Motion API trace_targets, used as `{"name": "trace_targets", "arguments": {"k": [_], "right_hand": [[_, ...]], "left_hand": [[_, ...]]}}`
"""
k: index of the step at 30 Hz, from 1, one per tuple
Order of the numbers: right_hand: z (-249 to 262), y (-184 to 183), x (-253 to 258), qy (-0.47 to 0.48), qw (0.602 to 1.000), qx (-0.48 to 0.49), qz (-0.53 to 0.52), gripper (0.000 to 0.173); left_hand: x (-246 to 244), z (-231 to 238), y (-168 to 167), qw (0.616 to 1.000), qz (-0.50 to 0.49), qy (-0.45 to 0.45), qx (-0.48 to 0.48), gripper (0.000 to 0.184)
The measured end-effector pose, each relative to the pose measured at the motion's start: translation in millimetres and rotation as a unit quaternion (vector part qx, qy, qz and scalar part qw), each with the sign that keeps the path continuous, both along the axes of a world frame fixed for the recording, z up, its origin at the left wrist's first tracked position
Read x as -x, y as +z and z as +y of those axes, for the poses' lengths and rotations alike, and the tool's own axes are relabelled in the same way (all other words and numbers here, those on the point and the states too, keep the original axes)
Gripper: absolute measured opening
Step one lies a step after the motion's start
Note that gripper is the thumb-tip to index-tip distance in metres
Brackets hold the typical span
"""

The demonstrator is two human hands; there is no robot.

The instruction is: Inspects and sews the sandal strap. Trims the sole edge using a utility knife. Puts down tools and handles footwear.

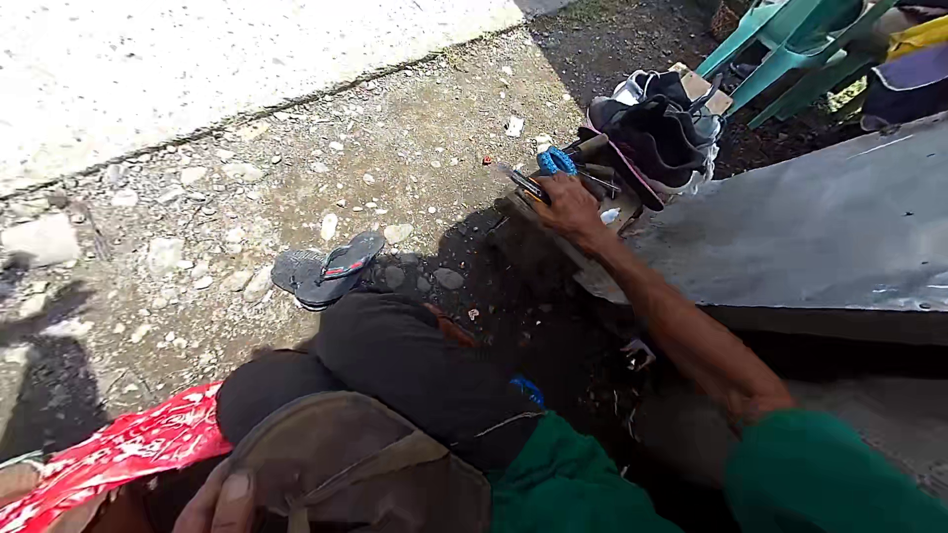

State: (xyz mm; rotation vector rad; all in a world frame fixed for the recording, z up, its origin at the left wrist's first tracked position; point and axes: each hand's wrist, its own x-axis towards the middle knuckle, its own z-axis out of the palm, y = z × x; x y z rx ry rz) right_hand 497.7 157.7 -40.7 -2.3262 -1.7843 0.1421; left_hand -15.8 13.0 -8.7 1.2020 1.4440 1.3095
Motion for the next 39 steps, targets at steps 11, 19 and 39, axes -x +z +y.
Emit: {"name": "trace_targets", "arguments": {"k": [11,19,39], "right_hand": [[-9.3,37.4,57.9,0.138,0.985,0.004,0.104,0.041],[-68.4,103.4,272.2,0.317,0.648,0.263,0.641,0.026],[-95.3,40.3,352.9,0.205,0.597,0.202,0.749,0.017]], "left_hand": [[-21.3,-19.2,23.5,0.999,-0.027,0.020,-0.026,0.042],[-61.8,-20.4,50.1,0.989,0.112,-0.010,-0.096,0.042],[4.9,-31.2,4.2,0.998,-0.034,-0.025,-0.044,0.033]]}}
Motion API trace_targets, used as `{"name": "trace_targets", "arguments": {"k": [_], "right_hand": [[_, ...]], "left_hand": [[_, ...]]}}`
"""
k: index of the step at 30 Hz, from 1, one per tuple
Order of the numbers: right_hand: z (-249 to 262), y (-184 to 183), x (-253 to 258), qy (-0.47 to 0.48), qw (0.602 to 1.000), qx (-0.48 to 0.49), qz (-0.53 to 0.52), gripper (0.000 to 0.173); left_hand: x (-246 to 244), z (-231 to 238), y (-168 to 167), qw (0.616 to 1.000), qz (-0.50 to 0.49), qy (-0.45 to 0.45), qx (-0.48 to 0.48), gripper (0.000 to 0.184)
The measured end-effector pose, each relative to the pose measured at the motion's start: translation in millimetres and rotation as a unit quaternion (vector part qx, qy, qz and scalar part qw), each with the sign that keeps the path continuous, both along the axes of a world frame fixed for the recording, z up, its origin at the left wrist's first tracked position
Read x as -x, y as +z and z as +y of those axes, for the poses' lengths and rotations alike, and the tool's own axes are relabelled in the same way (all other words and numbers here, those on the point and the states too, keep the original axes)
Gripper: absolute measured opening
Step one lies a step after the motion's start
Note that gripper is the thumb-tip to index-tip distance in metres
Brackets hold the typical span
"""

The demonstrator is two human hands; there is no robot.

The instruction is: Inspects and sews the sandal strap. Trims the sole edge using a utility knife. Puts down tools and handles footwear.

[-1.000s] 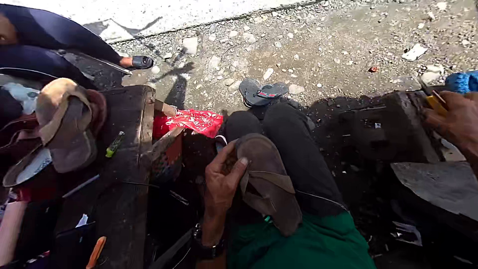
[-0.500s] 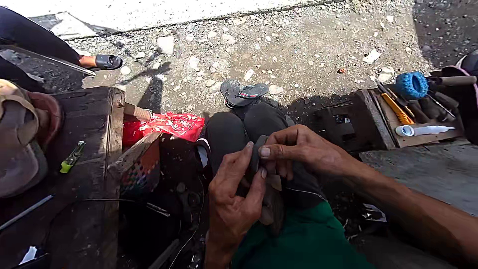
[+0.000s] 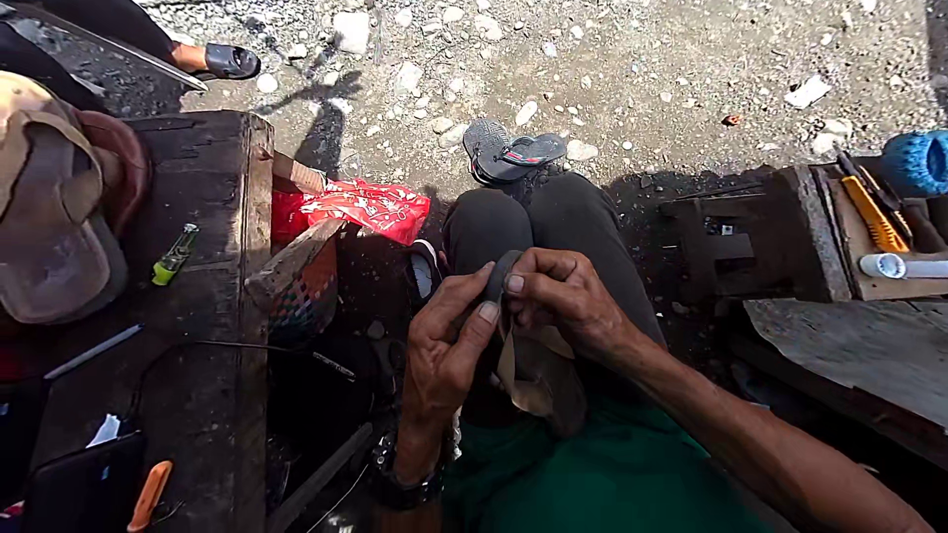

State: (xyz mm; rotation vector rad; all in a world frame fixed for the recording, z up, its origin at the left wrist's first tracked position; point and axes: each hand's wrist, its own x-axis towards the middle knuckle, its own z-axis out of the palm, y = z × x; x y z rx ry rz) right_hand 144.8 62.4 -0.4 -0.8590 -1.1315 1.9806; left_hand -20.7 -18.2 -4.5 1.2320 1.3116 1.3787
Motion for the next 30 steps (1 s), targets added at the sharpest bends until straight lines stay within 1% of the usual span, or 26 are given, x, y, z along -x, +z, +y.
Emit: {"name": "trace_targets", "arguments": {"k": [7,13,18,23,26,28,30], "right_hand": [[0.5,-3.2,6.4,-0.005,1.000,-0.008,-0.008,0.015],[3.2,-0.8,4.3,0.015,0.999,-0.021,-0.019,0.016],[11.2,6.7,-0.4,0.062,0.997,-0.008,-0.043,0.018],[19.4,17.9,-2.7,0.104,0.990,0.005,-0.094,0.020],[33.3,29.8,-8.3,0.177,0.974,0.010,-0.143,0.027],[42.6,39.8,-10.1,0.225,0.956,0.010,-0.187,0.028],[47.9,46.3,-8.5,0.240,0.943,0.013,-0.228,0.025]], "left_hand": [[6.8,2.1,-2.7,0.999,-0.036,-0.005,0.011,0.033],[8.4,1.9,-3.0,0.999,-0.035,-0.009,0.012,0.033],[7.5,2.5,-2.0,0.999,-0.034,-0.002,0.009,0.032],[6.9,1.2,-0.2,1.000,-0.028,0.001,0.009,0.032],[3.0,1.6,2.4,1.000,0.008,0.005,0.002,0.032],[-2.2,3.0,4.2,0.999,0.030,0.014,-0.001,0.031],[-6.8,5.5,5.5,0.998,0.050,0.025,-0.003,0.030]]}}
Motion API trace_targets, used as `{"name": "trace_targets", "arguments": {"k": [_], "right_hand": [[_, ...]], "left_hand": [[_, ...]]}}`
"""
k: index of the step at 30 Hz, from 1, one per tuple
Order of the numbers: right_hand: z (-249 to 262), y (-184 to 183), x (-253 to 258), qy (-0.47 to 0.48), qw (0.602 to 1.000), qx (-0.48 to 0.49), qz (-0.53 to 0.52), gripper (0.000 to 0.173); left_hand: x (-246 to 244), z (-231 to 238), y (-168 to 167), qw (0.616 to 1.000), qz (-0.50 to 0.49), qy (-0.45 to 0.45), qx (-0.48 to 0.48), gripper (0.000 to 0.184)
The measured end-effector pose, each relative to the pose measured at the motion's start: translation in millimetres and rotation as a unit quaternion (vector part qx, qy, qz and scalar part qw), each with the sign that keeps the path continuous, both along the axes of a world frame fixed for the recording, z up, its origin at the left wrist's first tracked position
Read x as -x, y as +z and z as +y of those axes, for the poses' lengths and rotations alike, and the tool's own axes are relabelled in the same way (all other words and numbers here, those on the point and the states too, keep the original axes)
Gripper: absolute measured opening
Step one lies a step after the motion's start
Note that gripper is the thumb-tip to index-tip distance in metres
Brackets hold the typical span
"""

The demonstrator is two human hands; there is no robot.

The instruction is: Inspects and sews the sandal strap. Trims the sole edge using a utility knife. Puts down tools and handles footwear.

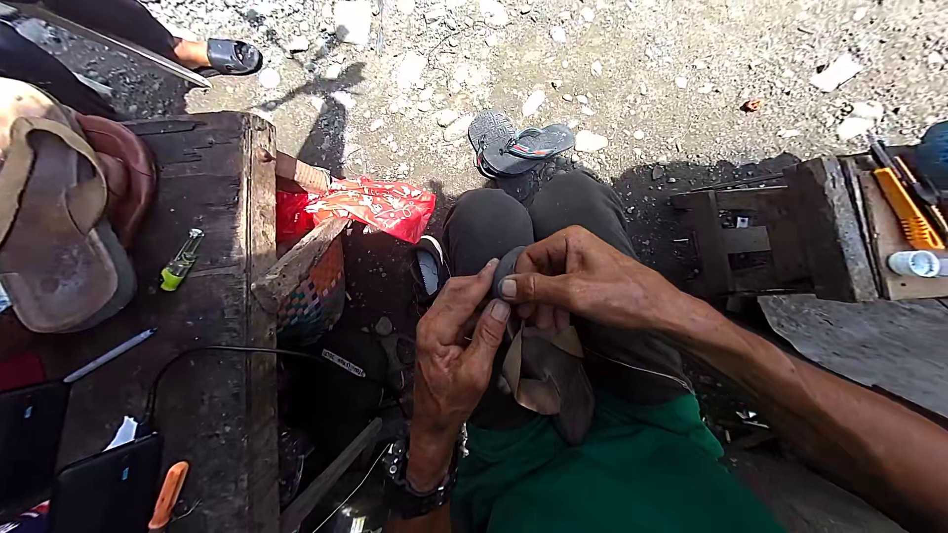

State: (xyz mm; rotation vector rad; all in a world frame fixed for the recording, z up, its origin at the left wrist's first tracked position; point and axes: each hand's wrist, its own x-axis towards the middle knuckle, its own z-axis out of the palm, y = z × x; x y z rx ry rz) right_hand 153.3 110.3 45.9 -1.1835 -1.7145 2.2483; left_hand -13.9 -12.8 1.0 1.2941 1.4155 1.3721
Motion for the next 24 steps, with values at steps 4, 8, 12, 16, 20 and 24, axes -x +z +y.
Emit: {"name": "trace_targets", "arguments": {"k": [4,8,12,16,20,24], "right_hand": [[-0.9,-5.1,3.1,-0.056,0.996,0.060,0.028,0.024],[-11.9,-25.2,7.7,-0.134,0.985,0.048,0.097,0.023],[-5.2,-39.6,3.0,-0.107,0.986,0.023,0.129,0.022],[1.8,-44.2,2.0,-0.088,0.986,0.019,0.137,0.022],[5.8,-45.9,1.6,-0.071,0.987,0.009,0.142,0.021],[11.3,-44.5,-1.7,-0.034,0.990,-0.032,0.130,0.021]], "left_hand": [[2.0,3.0,-1.7,1.000,0.006,-0.004,0.004,0.030],[7.0,4.0,-6.9,0.999,-0.026,-0.013,0.021,0.030],[9.5,6.4,-8.9,0.998,-0.040,-0.031,0.045,0.032],[11.5,10.9,-8.4,0.997,-0.041,-0.038,0.052,0.032],[12.3,11.3,-8.0,0.997,-0.043,-0.038,0.057,0.033],[12.1,11.4,-8.7,0.997,-0.032,-0.041,0.061,0.034]]}}
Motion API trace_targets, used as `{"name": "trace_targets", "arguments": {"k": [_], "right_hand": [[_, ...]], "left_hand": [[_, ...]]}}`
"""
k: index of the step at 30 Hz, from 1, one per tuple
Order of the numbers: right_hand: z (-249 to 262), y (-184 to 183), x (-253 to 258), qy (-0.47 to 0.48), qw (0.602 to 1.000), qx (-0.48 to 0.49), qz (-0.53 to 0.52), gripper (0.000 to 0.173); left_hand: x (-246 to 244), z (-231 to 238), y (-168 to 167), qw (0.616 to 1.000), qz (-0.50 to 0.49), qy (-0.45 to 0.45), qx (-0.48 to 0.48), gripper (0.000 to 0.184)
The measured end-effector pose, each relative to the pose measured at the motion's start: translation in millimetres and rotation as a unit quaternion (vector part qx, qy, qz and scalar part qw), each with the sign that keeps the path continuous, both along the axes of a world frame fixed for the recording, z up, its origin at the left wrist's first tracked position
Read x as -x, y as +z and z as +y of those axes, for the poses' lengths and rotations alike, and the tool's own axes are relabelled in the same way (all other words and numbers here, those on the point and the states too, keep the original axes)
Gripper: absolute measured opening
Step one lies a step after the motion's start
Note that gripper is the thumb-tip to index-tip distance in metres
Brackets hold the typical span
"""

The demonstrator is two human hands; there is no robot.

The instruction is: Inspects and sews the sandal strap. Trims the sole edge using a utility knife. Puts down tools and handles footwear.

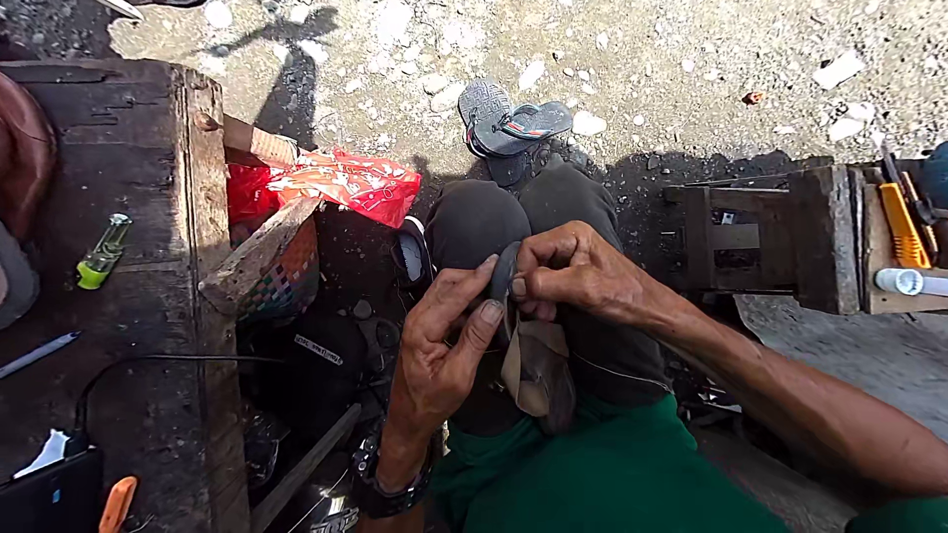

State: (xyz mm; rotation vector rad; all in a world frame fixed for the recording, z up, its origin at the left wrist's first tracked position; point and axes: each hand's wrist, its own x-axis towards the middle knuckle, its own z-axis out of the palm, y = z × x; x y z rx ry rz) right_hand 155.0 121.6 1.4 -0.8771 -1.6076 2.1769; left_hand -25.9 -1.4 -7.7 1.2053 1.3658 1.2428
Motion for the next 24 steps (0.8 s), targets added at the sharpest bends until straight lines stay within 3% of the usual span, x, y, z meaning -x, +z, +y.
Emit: {"name": "trace_targets", "arguments": {"k": [4,9,11,18,24], "right_hand": [[4.6,4.4,-1.9,0.030,0.999,-0.038,-0.009,0.022],[13.5,20.5,-3.9,0.073,0.991,0.106,-0.047,0.026],[12.2,23.2,0.9,0.065,0.990,0.109,-0.067,0.025],[-18.1,-4.6,6.8,-0.031,0.996,-0.027,0.074,0.021],[-41.0,-16.6,22.2,-0.106,0.982,-0.115,0.110,0.024]], "left_hand": [[-0.5,-0.5,-0.2,1.000,-0.003,0.002,-0.008,0.034],[-1.1,-1.4,1.0,1.000,0.003,0.005,-0.020,0.033],[-1.1,-2.3,0.9,1.000,0.002,0.010,-0.017,0.032],[8.1,-3.9,-2.0,0.999,-0.043,0.013,-0.009,0.034],[25.4,4.7,8.4,0.998,-0.036,-0.025,0.038,0.034]]}}
